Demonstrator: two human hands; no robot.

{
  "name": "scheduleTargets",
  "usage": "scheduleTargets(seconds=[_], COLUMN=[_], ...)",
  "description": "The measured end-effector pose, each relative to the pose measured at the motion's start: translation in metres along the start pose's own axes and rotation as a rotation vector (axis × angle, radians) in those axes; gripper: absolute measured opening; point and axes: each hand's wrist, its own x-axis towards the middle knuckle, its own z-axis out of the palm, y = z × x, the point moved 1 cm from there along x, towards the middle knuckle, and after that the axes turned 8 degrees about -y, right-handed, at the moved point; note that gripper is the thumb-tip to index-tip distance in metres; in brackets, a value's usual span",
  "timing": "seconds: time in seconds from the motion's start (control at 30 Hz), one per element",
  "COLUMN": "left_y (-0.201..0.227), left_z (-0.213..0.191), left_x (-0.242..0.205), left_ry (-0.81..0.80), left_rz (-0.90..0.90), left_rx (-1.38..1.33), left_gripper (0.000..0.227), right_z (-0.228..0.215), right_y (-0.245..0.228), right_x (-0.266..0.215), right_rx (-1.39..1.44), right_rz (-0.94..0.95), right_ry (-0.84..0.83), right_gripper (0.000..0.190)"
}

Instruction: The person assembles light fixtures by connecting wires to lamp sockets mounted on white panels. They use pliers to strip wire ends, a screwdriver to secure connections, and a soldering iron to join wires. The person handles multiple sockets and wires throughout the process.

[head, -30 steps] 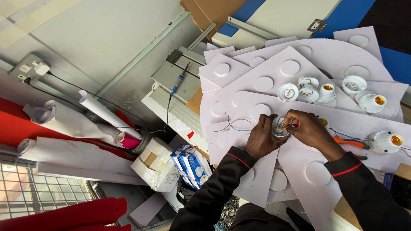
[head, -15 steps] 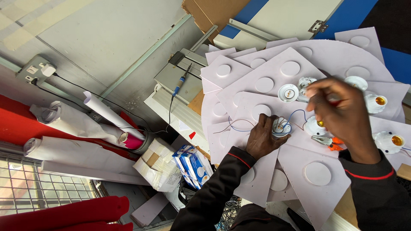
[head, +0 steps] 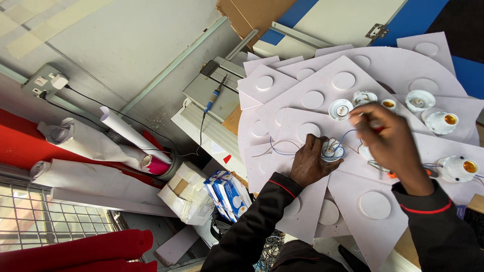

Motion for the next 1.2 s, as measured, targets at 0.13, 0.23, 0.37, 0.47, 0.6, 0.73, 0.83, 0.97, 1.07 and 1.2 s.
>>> scheduleTargets(seconds=[0.13,0.23,0.37,0.47,0.6,0.73,0.83,0.97,1.07,1.2], left_y=[0.0,0.0,0.0,-0.001,-0.001,0.0,0.0,0.0,0.0,-0.001], left_z=[0.0,-0.001,-0.002,-0.002,-0.001,-0.003,-0.003,-0.003,-0.003,-0.002], left_x=[0.0,0.0,0.0,-0.001,-0.001,-0.001,-0.001,-0.001,-0.001,-0.001], left_ry=[0.026,-0.007,0.002,0.009,0.024,0.026,0.02,0.031,0.026,0.023], left_rz=[0.018,0.003,0.003,0.003,0.008,0.021,0.026,0.028,0.028,0.022], left_rx=[0.006,-0.001,0.014,0.041,0.069,0.057,0.055,0.072,0.077,0.072], left_gripper=[0.065,0.063,0.064,0.065,0.063,0.062,0.061,0.06,0.061,0.062], right_z=[-0.002,0.009,0.024,0.028,0.027,0.029,0.031,0.031,0.031,0.033], right_y=[-0.04,-0.032,-0.01,0.001,0.001,0.002,0.005,0.008,0.007,0.007], right_x=[0.001,0.014,0.025,0.028,0.029,0.03,0.032,0.032,0.031,0.03], right_rx=[0.145,0.215,0.222,0.233,0.26,0.257,0.269,0.268,0.246,0.236], right_rz=[-0.208,-0.342,-0.373,-0.377,-0.369,-0.355,-0.359,-0.321,-0.339,-0.359], right_ry=[0.238,0.346,0.344,0.363,0.369,0.376,0.361,0.366,0.37,0.389], right_gripper=[0.028,0.029,0.031,0.028,0.033,0.031,0.028,0.02,0.024,0.024])
